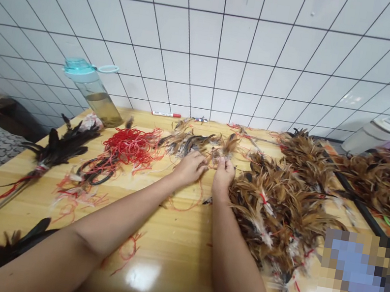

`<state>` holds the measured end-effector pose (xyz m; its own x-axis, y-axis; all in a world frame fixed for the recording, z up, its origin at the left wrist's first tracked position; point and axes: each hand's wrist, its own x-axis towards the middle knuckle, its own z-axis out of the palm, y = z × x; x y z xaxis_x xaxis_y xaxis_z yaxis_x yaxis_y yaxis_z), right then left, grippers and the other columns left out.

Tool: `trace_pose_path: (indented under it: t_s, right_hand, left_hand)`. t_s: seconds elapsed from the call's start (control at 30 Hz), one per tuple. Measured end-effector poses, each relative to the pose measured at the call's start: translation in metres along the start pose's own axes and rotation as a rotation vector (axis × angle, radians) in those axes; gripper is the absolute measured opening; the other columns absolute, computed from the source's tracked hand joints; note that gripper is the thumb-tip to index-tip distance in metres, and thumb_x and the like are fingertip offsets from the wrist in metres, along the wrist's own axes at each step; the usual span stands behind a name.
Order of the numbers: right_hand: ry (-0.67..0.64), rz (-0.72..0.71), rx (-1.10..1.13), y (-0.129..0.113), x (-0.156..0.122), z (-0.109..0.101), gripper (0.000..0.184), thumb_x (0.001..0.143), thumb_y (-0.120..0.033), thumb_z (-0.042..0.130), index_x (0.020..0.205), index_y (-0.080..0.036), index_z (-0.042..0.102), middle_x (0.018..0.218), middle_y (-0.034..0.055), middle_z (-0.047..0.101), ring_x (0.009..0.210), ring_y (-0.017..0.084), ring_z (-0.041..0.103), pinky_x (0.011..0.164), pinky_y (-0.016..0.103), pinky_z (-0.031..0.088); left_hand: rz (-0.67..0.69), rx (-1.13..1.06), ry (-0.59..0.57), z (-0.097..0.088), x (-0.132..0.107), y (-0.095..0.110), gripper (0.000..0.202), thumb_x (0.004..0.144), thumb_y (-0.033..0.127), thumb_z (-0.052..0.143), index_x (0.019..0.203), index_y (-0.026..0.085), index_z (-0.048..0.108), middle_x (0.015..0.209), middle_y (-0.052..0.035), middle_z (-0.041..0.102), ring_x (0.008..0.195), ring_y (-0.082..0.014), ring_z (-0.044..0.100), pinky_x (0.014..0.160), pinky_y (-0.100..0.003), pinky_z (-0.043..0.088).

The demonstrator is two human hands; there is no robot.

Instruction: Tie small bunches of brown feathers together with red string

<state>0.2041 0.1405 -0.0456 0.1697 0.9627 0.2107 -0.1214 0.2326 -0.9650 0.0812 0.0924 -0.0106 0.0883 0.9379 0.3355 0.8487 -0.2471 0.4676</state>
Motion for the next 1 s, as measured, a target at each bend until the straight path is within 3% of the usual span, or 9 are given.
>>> trace_pose_path:
  t_s: [0.13,0.27,0.5,0.63,0.73,0.9,1.0]
  right_hand:
    - [0.041,0.059,0.065,-0.002,-0.003,0.003,0.035,0.073,-0.055,0.056,0.073,-0.019,0.055,0.066,-0.0013,0.057,0.063,0.012,0.049,0.06,0.026,0.042]
    - [0.054,0.068,0.078,-0.004,-0.005,0.004,0.033,0.072,-0.052,0.057,0.071,-0.019,0.056,0.068,-0.0011,0.057,0.065,0.013,0.049,0.066,0.027,0.043]
    - [0.053,0.062,0.043,-0.006,-0.005,0.004,0.032,0.071,-0.051,0.055,0.069,-0.019,0.056,0.069,0.0003,0.06,0.068,0.015,0.051,0.069,0.029,0.043]
    - [0.041,0.049,-0.014,-0.002,-0.005,0.004,0.032,0.073,-0.051,0.054,0.071,-0.019,0.057,0.069,0.0008,0.061,0.068,0.015,0.052,0.068,0.03,0.043]
    - [0.036,0.046,-0.045,-0.002,-0.006,0.003,0.033,0.073,-0.051,0.054,0.069,-0.019,0.057,0.067,0.001,0.059,0.067,0.016,0.051,0.067,0.03,0.042]
    - [-0.003,-0.006,-0.092,-0.004,-0.008,0.003,0.029,0.077,-0.047,0.054,0.07,-0.019,0.059,0.071,0.0012,0.06,0.071,0.016,0.051,0.073,0.031,0.043]
    - [-0.012,-0.024,-0.12,-0.004,-0.009,0.003,0.029,0.077,-0.047,0.053,0.07,-0.019,0.059,0.072,0.0014,0.061,0.073,0.017,0.052,0.074,0.031,0.043]
  left_hand:
    - [-0.07,0.11,-0.014,-0.005,0.009,0.0,0.015,0.085,0.021,0.054,0.093,0.016,0.065,0.101,-0.0106,0.062,0.1,-0.0234,0.056,0.091,-0.035,0.045]
    - [-0.145,0.178,-0.108,-0.013,0.015,-0.003,0.014,0.084,0.019,0.053,0.087,0.016,0.066,0.096,-0.0094,0.063,0.095,-0.0222,0.059,0.088,-0.034,0.046]
    - [-0.094,0.293,-0.115,-0.01,0.015,0.006,0.015,0.085,0.022,0.054,0.091,0.016,0.067,0.102,-0.0124,0.063,0.1,-0.0246,0.058,0.091,-0.036,0.045]
    - [-0.13,0.289,-0.136,-0.006,0.016,0.0,0.018,0.088,0.02,0.048,0.088,0.014,0.064,0.1,-0.0147,0.063,0.099,-0.026,0.058,0.089,-0.038,0.044]
    - [-0.158,0.06,-0.06,-0.009,0.014,-0.008,0.013,0.086,0.016,0.047,0.082,0.016,0.06,0.092,-0.0098,0.063,0.094,-0.0215,0.057,0.088,-0.034,0.043]
    - [-0.328,-0.552,0.177,-0.018,0.013,-0.011,0.009,0.085,0.017,0.047,0.078,0.017,0.052,0.075,-0.0005,0.057,0.071,-0.012,0.051,0.071,-0.025,0.042]
    - [-0.425,-0.91,0.194,-0.019,0.015,-0.009,0.006,0.084,0.02,0.049,0.079,0.017,0.05,0.07,0.0024,0.054,0.058,-0.0076,0.044,0.06,-0.021,0.037]
